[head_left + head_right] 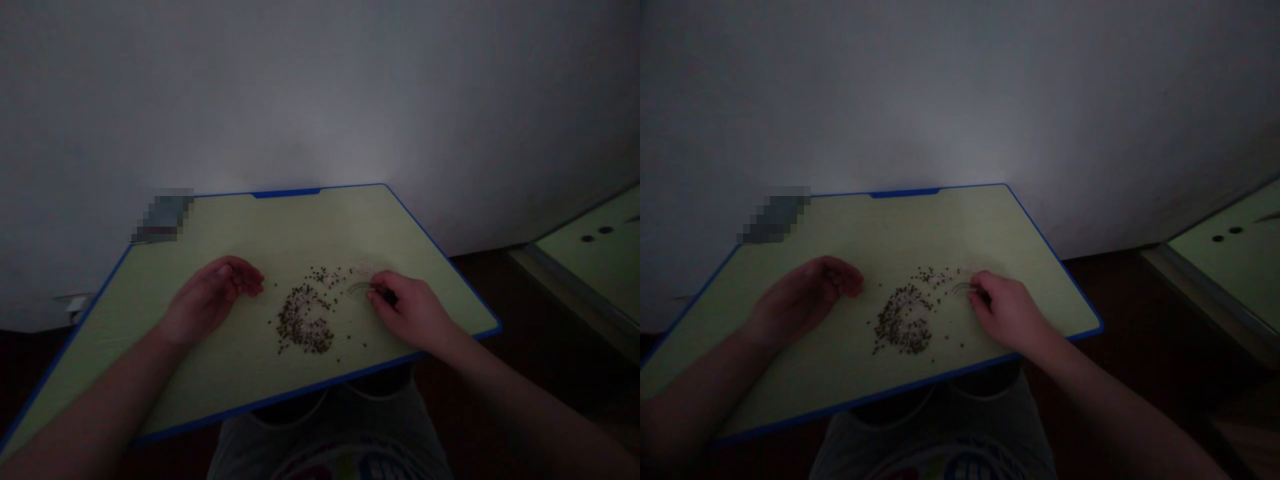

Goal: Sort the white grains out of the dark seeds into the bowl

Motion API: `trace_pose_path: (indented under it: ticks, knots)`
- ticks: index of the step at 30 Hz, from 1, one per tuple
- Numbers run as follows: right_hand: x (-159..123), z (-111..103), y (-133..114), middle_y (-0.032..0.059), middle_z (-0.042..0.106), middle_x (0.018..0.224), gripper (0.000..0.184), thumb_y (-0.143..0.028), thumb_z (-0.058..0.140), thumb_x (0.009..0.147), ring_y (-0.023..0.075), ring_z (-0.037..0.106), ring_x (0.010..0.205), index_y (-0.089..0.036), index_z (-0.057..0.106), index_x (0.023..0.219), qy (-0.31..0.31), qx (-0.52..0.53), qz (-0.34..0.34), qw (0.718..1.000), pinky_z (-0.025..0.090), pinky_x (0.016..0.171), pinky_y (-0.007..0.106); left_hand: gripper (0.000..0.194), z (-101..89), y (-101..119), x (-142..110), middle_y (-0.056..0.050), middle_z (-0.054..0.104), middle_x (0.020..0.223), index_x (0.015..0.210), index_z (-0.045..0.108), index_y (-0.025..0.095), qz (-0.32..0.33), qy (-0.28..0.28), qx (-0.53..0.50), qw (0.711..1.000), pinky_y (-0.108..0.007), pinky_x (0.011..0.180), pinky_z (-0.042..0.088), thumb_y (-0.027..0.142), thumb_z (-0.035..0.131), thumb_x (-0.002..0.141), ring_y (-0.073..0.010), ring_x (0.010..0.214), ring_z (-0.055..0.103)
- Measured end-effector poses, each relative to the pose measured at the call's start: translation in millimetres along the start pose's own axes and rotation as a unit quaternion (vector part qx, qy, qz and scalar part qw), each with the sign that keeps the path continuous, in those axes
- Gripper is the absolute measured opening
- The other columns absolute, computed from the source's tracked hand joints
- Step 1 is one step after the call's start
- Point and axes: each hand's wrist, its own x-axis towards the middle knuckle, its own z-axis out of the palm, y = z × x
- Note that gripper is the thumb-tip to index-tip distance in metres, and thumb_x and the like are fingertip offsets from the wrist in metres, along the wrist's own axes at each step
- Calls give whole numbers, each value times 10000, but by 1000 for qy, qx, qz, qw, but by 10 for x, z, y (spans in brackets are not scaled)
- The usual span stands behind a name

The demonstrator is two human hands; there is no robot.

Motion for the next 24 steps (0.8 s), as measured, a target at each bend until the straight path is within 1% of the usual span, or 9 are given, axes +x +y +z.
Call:
trace_pose_path:
  ticks: [3, 6, 8, 10, 14, 18, 22, 24]
  knots:
    - [4, -64, 82, 6, 644, 678, 70, -240, 537, 855, 149, 581, 586, -191, 583, 876, 31, -19, 21, 999, 392, 551, 261, 323, -11, -10, -2, -113, 713, 859, 880, 724, 143, 1, -6, -4, 1000, -310, 685, 512, 436, 596, 833, -198, 723, 648]
    - [-9, -107, 105, 9, 655, 695, 74, -252, 543, 859, 145, 588, 591, -191, 579, 878, 54, -15, 19, 998, 394, 549, 257, 331, -8, -7, -1, -114, 711, 853, 883, 722, 136, -3, -13, -3, 1000, -307, 684, 510, 437, 593, 836, -197, 725, 646]
    - [-22, -101, 74, 7, 657, 701, 76, -254, 539, 865, 142, 593, 596, -192, 578, 884, 46, -6, 7, 999, 398, 558, 255, 319, -1, -4, 0, -109, 710, 845, 873, 723, 138, -3, -8, -5, 1000, -305, 682, 510, 432, 606, 828, -197, 724, 645]
    - [-28, -70, 28, 4, 652, 696, 75, -249, 532, 869, 141, 590, 594, -193, 577, 890, 25, -6, -4, 1000, 396, 561, 255, 313, 4, -5, 0, -106, 710, 840, 870, 723, 140, 1, -3, -6, 1000, -303, 678, 508, 430, 613, 821, -197, 717, 643]
    - [4, 5, -38, 8, 648, 700, 81, -240, 521, 873, 146, 586, 602, -193, 583, 896, -2, -19, -11, 1000, 390, 567, 259, 324, -1, -9, 0, -113, 712, 843, 873, 726, 135, 7, -7, 4, 1000, -305, 676, 507, 429, 600, 827, -199, 714, 643]
    - [79, 26, -41, 16, 663, 731, 83, -234, 524, 872, 150, 597, 629, -196, 589, 906, 0, -24, -14, 1000, 392, 585, 261, 309, 2, 0, -1, -117, 715, 844, 865, 721, 137, 7, -5, 1, 1000, -319, 673, 513, 420, 604, 823, -205, 716, 644]
    - [134, -9, 18, 32, 679, 745, 83, -231, 529, 863, 170, 612, 649, -188, 592, 897, 19, -47, 18, 999, 399, 596, 274, 319, 16, 8, 0, -117, 715, 826, 855, 716, 126, 2, 0, -4, 1000, -312, 669, 514, 429, 629, 807, -200, 707, 644]
    - [146, -30, 54, 33, 681, 746, 92, -243, 533, 865, 171, 614, 652, -186, 593, 903, 25, -41, 22, 999, 403, 597, 274, 320, 15, 3, 0, -114, 716, 839, 860, 717, 128, -4, 2, -7, 1000, -313, 671, 515, 431, 627, 808, -200, 708, 645]
